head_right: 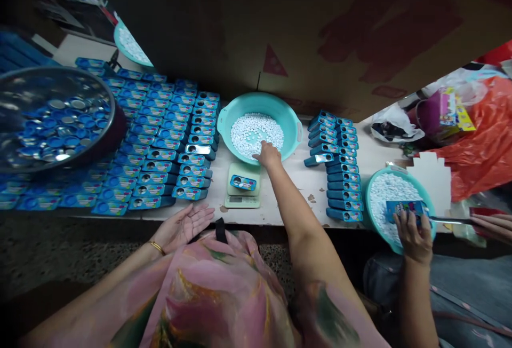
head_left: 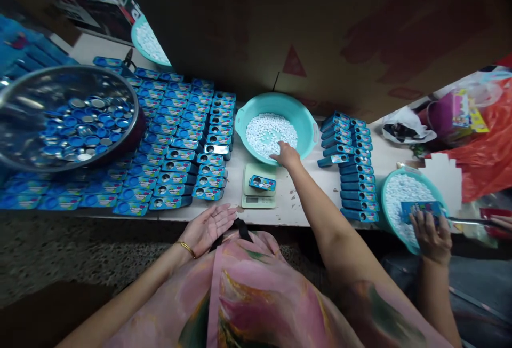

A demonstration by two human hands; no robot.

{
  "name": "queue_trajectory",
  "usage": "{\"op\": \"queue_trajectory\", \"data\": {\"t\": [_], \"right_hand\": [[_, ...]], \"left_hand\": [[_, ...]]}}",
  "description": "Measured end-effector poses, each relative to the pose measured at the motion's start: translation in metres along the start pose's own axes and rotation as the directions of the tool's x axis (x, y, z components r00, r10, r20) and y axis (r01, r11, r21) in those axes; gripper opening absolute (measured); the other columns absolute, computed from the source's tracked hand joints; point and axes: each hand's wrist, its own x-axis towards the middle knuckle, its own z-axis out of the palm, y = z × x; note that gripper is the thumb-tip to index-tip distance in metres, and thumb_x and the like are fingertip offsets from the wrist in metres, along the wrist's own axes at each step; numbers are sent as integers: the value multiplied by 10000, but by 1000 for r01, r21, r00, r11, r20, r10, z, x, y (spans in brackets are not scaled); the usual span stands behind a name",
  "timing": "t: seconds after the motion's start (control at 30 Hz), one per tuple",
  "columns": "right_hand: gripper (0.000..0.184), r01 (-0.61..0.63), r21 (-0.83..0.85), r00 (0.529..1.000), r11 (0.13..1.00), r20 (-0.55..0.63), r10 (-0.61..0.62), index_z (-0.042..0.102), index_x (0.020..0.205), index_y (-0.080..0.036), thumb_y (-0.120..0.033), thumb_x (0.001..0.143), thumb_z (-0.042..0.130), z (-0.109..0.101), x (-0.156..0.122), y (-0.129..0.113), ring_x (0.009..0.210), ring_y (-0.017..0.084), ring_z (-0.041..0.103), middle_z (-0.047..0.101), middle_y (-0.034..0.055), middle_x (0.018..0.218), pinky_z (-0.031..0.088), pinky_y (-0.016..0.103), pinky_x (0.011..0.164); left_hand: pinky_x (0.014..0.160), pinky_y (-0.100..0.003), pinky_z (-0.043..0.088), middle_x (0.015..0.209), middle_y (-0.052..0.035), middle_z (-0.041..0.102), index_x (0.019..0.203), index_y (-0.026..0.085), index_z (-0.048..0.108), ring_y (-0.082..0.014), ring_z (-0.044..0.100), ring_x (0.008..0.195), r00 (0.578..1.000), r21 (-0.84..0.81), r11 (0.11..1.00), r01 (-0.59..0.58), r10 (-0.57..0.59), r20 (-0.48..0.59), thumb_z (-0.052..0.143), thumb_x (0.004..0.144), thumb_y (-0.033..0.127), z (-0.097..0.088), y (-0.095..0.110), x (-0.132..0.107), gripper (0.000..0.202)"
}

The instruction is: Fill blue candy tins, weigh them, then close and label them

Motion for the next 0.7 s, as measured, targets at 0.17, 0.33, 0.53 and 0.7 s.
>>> {"op": "queue_trajectory", "data": {"t": [0.17,0.33,0.53,0.7], "right_hand": [[666,-16,-36,960,999,277,25,437,1197,-151,-343,612,691,19,51,-29,993,260,529,452,183,1203,424,333,796],[272,100,90,963,991,243,-119,634,913,-139,-151,641,639,17,51,-29,860,174,593,634,75,921,431,231,767],[251,153,283,978,947,92,-185,597,988,-101,-199,789,480,-23,29,-13,627,85,594,635,50,840,453,167,575],[177,628,240,775,740,-102,-624,622,915,-172,-170,767,525,-22,-56,-62,811,113,566,611,22,897,442,212,734]], "left_hand": [[915,-372,419,1148,-198,550,1039,78,555,-261,502,1085,993,-15,995,-96,95,-70,478,813,239,-8,-6,-8,288],[905,-389,425,1110,-190,575,1017,87,560,-261,519,1065,989,-21,992,-123,121,-81,478,815,241,-12,-6,-8,267],[886,-384,433,1086,-191,585,1013,72,565,-261,527,1053,993,-51,993,-110,112,43,468,814,243,22,9,6,279],[864,-388,434,1004,-175,617,979,69,578,-246,564,990,983,-99,993,-72,87,164,427,828,288,55,16,35,306]]}}
